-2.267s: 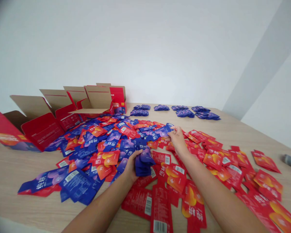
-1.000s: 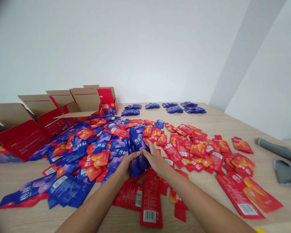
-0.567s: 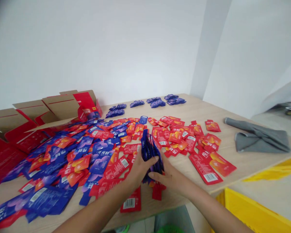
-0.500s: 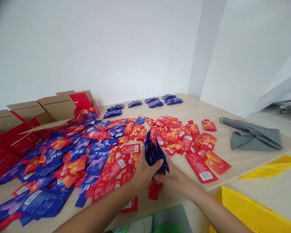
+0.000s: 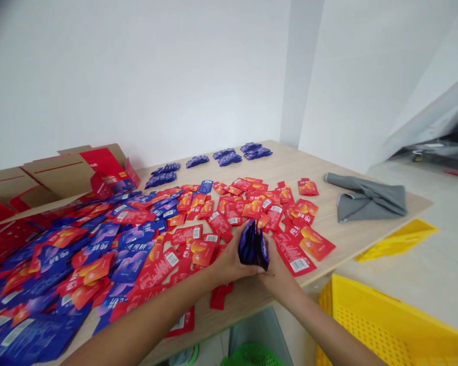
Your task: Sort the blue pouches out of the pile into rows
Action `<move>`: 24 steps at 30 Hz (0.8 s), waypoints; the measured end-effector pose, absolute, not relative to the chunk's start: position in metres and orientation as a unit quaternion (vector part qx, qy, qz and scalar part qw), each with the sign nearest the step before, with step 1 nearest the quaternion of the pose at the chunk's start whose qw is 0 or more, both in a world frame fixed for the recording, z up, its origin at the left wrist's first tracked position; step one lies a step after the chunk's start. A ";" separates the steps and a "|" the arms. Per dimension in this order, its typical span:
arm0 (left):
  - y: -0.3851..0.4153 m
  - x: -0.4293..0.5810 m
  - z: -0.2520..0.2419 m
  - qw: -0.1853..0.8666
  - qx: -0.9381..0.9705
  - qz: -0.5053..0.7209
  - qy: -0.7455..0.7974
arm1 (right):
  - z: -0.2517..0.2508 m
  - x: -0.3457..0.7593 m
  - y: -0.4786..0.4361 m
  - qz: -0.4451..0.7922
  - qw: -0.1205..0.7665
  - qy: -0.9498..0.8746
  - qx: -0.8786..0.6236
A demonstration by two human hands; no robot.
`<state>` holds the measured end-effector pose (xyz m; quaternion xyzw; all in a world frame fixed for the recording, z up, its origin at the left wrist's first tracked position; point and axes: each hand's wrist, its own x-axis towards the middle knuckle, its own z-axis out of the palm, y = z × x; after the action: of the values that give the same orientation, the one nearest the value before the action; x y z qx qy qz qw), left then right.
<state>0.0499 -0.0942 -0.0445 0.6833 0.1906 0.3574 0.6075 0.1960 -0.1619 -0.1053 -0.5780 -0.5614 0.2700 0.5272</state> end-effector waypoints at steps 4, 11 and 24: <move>-0.088 0.042 -0.042 0.625 0.677 0.328 0.209 | -0.102 0.200 -0.157 0.314 0.505 -0.573 -0.564; -0.078 0.036 -0.042 0.438 0.797 0.319 0.266 | -0.087 0.196 -0.145 0.325 0.500 -0.570 -0.566; -0.065 0.055 -0.041 0.419 0.725 0.344 0.425 | -0.063 0.175 -0.125 0.301 0.472 -0.500 -0.661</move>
<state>0.0553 -0.0653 -0.0407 0.7249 0.4245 0.3442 0.4193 0.1754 -0.1246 -0.0634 -0.6610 -0.4995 0.3009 0.4723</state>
